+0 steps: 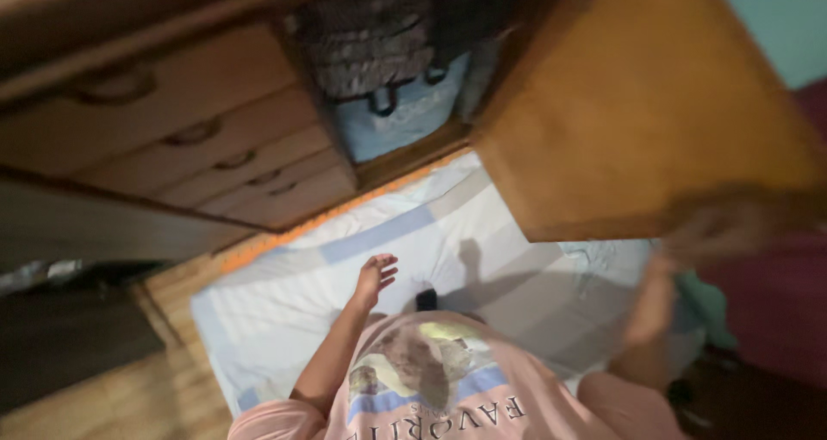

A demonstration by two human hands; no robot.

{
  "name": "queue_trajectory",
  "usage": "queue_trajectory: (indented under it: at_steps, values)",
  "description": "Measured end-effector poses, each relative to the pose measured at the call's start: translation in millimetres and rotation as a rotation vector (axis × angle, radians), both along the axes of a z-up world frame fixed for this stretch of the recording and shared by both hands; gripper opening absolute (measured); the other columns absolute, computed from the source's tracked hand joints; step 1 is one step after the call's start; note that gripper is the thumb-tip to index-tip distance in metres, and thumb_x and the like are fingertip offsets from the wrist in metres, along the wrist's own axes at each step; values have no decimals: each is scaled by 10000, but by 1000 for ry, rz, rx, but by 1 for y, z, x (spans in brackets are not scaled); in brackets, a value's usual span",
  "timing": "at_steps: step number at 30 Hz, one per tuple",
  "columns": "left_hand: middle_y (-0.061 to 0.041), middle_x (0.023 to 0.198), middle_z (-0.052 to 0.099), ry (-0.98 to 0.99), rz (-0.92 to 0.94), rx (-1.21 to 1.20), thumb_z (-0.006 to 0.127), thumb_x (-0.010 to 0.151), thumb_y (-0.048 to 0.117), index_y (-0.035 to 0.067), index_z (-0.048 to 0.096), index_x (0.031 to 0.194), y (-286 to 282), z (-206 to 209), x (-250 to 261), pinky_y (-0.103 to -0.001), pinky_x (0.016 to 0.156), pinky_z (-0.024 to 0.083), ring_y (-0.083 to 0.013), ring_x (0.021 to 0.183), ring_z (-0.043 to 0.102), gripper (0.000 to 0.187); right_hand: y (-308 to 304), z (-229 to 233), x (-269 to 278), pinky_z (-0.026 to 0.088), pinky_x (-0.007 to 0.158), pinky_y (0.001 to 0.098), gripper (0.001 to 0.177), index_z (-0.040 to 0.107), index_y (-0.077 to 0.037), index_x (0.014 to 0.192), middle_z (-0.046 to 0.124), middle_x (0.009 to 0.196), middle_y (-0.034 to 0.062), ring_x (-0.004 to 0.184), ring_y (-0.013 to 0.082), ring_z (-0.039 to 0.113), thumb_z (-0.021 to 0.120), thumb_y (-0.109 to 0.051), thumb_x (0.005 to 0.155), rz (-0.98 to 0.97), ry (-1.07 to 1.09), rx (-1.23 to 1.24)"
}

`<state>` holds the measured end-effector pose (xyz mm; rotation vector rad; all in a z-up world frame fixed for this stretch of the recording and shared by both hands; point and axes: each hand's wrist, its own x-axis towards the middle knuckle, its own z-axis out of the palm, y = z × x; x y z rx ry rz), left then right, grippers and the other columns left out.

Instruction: The person repeatedly opens and closes multiple drawers in a wooden dresser and a wardrobe, moving items inside without a clear organizational goal. The person handles various objects including notebooks, papers, and miscellaneous items while searching through the storage spaces.

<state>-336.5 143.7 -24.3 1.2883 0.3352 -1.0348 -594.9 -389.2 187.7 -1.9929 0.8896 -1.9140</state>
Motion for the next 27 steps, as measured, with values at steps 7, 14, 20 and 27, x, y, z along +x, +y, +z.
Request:
queue_trajectory:
  at_steps: [7, 14, 20, 27]
  values:
    - [-60, 1239, 725, -2, 268, 33, 504, 1012, 318, 106, 676, 1212, 72, -39, 37, -406, 924, 546, -244, 1093, 695, 338, 197, -175, 192, 535, 978, 341, 412, 578, -37, 1324, 629, 1337, 82, 1183, 196, 621, 650, -71, 919, 875, 439, 747]
    - [-40, 1162, 735, -140, 440, 143, 652, 988, 328, 90, 648, 1257, 122, -100, 137, -346, 785, 552, -182, 942, 693, 359, 338, -281, 371, 481, 1068, 374, 578, 535, -89, 1453, 623, 1420, 133, 1280, 283, 605, 741, -249, 936, 1046, 863, 818]
    - [-9, 1066, 701, -191, 554, 150, 678, 958, 269, 103, 639, 1306, 122, -168, 225, -311, 705, 532, -146, 843, 669, 388, 380, -351, 484, 393, 1174, 397, 743, 337, -54, 1574, 452, 1585, 191, 1424, 327, 500, 729, -275, 982, 1117, 996, 743]
    - [-25, 980, 667, -262, 742, 92, 632, 955, 200, 86, 605, 1257, 105, -253, 309, -300, 653, 572, -136, 804, 656, 324, 403, -436, 538, 330, 1189, 406, 912, 131, -45, 1621, 189, 1698, 174, 1522, 335, 280, 702, -236, 936, 1149, 693, 1191]
